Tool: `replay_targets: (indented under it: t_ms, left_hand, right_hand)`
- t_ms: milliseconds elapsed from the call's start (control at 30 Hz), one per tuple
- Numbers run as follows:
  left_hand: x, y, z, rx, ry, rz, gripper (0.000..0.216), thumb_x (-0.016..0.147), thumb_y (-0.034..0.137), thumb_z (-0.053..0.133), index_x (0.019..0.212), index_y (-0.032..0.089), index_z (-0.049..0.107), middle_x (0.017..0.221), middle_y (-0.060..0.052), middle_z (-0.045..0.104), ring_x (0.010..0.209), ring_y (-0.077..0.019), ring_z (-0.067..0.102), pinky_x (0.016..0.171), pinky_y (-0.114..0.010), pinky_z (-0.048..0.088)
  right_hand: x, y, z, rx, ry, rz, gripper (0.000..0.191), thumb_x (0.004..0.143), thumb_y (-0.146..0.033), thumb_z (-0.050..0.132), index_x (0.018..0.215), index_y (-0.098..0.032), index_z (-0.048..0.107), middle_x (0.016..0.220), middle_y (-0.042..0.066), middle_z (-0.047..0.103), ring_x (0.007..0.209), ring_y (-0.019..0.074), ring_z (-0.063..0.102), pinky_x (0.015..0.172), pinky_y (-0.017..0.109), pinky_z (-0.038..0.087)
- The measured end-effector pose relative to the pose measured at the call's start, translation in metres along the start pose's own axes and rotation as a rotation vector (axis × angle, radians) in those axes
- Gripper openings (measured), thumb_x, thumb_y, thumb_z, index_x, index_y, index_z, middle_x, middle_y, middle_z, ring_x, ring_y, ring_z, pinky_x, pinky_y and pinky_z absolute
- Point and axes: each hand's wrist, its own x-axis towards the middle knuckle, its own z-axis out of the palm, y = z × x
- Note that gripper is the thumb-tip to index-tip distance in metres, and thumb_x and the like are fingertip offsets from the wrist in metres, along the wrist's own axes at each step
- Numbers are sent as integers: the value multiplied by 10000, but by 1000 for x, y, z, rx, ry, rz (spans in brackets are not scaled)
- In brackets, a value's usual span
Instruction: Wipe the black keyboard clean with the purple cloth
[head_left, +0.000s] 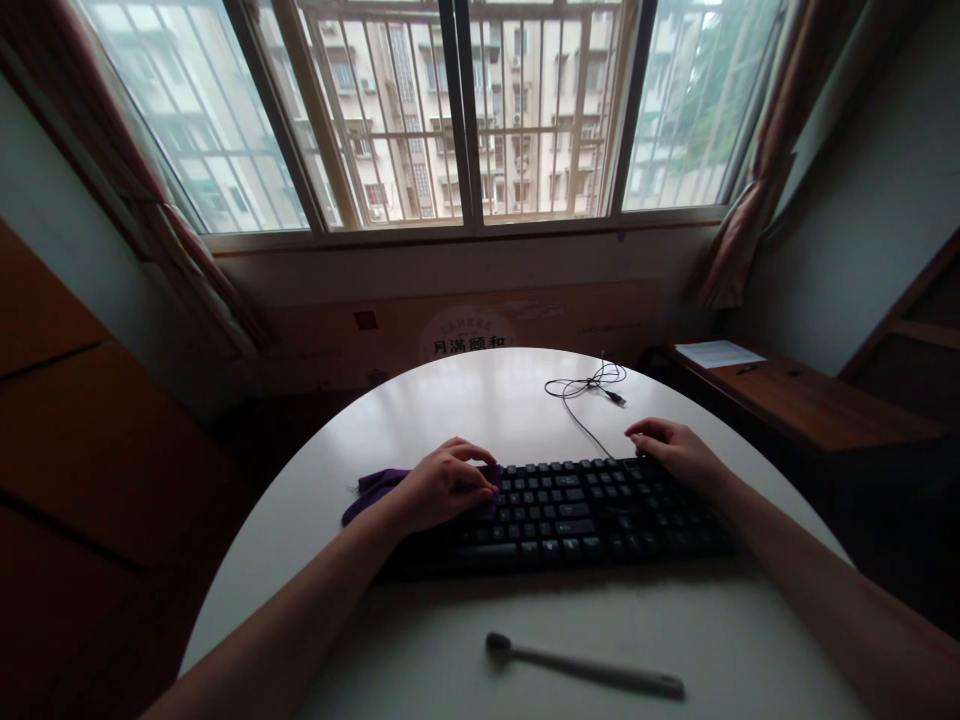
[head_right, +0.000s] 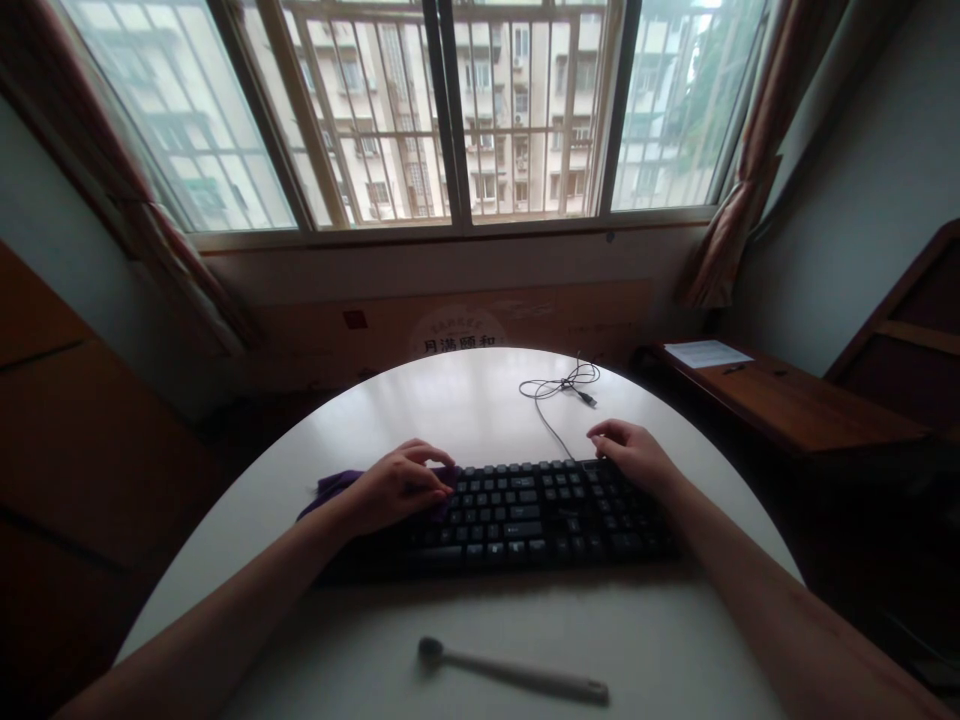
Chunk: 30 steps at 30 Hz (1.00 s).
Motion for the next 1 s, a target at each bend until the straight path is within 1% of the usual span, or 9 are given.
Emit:
replay_targets:
  t_ms: [133, 333, 467, 567, 700, 800, 933, 1000]
  left_hand:
    - [0, 5, -2, 23, -13, -12, 144, 866, 332, 639, 873, 285, 775, 1176, -50, 682, 1062, -215, 572, 900, -377, 485]
    - [0, 10, -3, 119, 23, -24, 168, 878, 347, 617, 866, 293, 776, 1248, -49, 654, 1070, -230, 578, 892, -393, 496]
    - [1, 12, -3, 160, 40, 3, 190, 895, 340, 591, 880, 291, 774, 1155, -52, 686, 1018, -216, 586, 884, -382, 495]
    - [1, 13, -5, 119, 24, 16, 182, 885, 328, 606, 836, 275, 773, 1069, -52, 701, 978, -204, 587, 860, -361, 498]
    - [1, 13, -6, 17, -6, 15, 147, 855, 326, 650, 809, 260, 773, 1059, -62, 698, 994, -204, 584, 861, -357, 500]
    - [1, 12, -7, -8, -25, 11, 147, 857, 336, 650, 834, 263, 775, 1084, -66, 696, 1010, -207, 585, 871, -362, 498]
    - [1, 11, -8, 99, -8, 5, 164, 879, 344, 618, 877, 301, 776, 1168, -49, 683, 1042, -217, 580, 879, -372, 500]
    - [1, 11, -8, 162, -5, 7, 175, 888, 339, 602, 935, 326, 770, 1188, -38, 680, 1044, -219, 584, 880, -372, 501]
  right_hand:
    - [0, 2, 0, 1, -7, 4, 338, 778, -443, 594, 971, -177, 670, 755, 30, 649, 674, 170, 593, 613, 274, 451]
    - [2, 5, 0, 9, -12, 15, 352, 758, -453, 610, 970, -180, 678, 764, 37, 661, 666, 175, 597, 598, 275, 453]
    - [0, 1, 0, 18, -11, 23, 343, 753, -441, 610, 967, -180, 673, 751, 31, 658, 658, 173, 596, 591, 272, 449]
    - [-2, -2, 0, 15, -9, 20, 332, 759, -431, 607, 965, -178, 669, 749, 30, 652, 659, 169, 592, 604, 275, 453]
    - [-2, -2, 0, 31, -3, 17, 317, 746, -425, 622, 941, -179, 672, 737, 27, 652, 655, 170, 589, 600, 277, 451]
    - [-1, -1, 0, 51, -23, 18, 315, 751, -425, 619, 946, -182, 669, 741, 20, 652, 644, 161, 582, 593, 271, 445]
    - [-1, -2, -1, 40, -23, 15, 306, 757, -412, 613, 951, -183, 671, 753, 23, 654, 658, 165, 589, 606, 274, 449]
    - [-1, -3, -1, 34, -23, 17, 307, 755, -411, 612, 951, -184, 674, 754, 24, 655, 666, 168, 592, 610, 275, 451]
